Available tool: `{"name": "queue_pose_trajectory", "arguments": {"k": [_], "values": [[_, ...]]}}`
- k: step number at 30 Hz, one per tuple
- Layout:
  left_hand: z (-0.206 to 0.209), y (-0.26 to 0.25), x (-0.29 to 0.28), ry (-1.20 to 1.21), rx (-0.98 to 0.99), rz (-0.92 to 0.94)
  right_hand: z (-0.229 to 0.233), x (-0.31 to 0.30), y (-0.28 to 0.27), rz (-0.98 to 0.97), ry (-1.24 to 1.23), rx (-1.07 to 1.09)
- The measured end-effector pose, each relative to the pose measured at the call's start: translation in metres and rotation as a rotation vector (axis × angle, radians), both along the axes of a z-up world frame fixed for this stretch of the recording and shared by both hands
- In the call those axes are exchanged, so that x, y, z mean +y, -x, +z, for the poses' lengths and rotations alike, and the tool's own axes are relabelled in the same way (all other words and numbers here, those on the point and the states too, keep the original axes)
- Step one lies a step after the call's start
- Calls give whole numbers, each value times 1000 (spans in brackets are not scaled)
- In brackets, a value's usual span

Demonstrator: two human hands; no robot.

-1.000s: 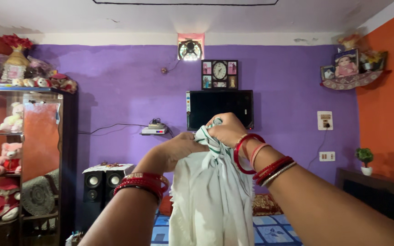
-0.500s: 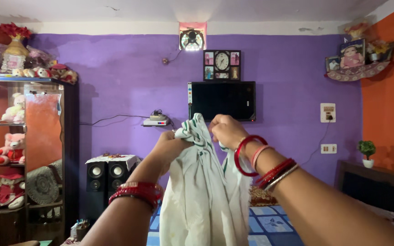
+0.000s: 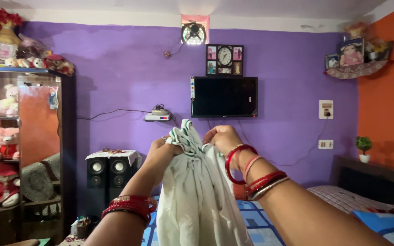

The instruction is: The person folds several pieces of clothing on a bed, including a light-colored cloth, a white shirt, and a striped shirt. Each item is smoothed, folded, and stacked on the bed.

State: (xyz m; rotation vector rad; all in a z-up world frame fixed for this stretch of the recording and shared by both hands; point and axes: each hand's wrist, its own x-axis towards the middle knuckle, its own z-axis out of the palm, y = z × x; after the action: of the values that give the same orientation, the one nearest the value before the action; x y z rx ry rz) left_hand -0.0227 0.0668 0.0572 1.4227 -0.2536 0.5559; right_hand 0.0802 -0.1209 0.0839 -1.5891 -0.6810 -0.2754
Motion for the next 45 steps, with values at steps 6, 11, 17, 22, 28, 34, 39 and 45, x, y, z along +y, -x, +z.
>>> {"name": "queue_pose_trajectory", "arguments": {"k": [6, 11, 17, 22, 28, 34, 39, 45], "values": [[-9, 9, 49, -85, -7, 0, -9, 55, 28, -32, 51, -16], [-20, 19, 90, -52, -6, -5, -15, 98, 31, -112, 117, -173], [-32, 21, 120, -212, -92, 158, -17, 135, 19, -216, 294, -507], [-39, 22, 124, -221, -95, 199, -23, 150, 18, -172, 352, -464], [-36, 31, 117, -197, -73, 230, -24, 147, 28, -117, 440, -458], [-43, 36, 103, -215, -65, 313, -31, 137, 27, 65, 391, -374], [-42, 42, 89, -167, -54, 398, -31, 130, 21, 27, 415, -469], [-34, 54, 75, -138, -107, 408, -31, 130, 28, -99, 256, -420]]}}
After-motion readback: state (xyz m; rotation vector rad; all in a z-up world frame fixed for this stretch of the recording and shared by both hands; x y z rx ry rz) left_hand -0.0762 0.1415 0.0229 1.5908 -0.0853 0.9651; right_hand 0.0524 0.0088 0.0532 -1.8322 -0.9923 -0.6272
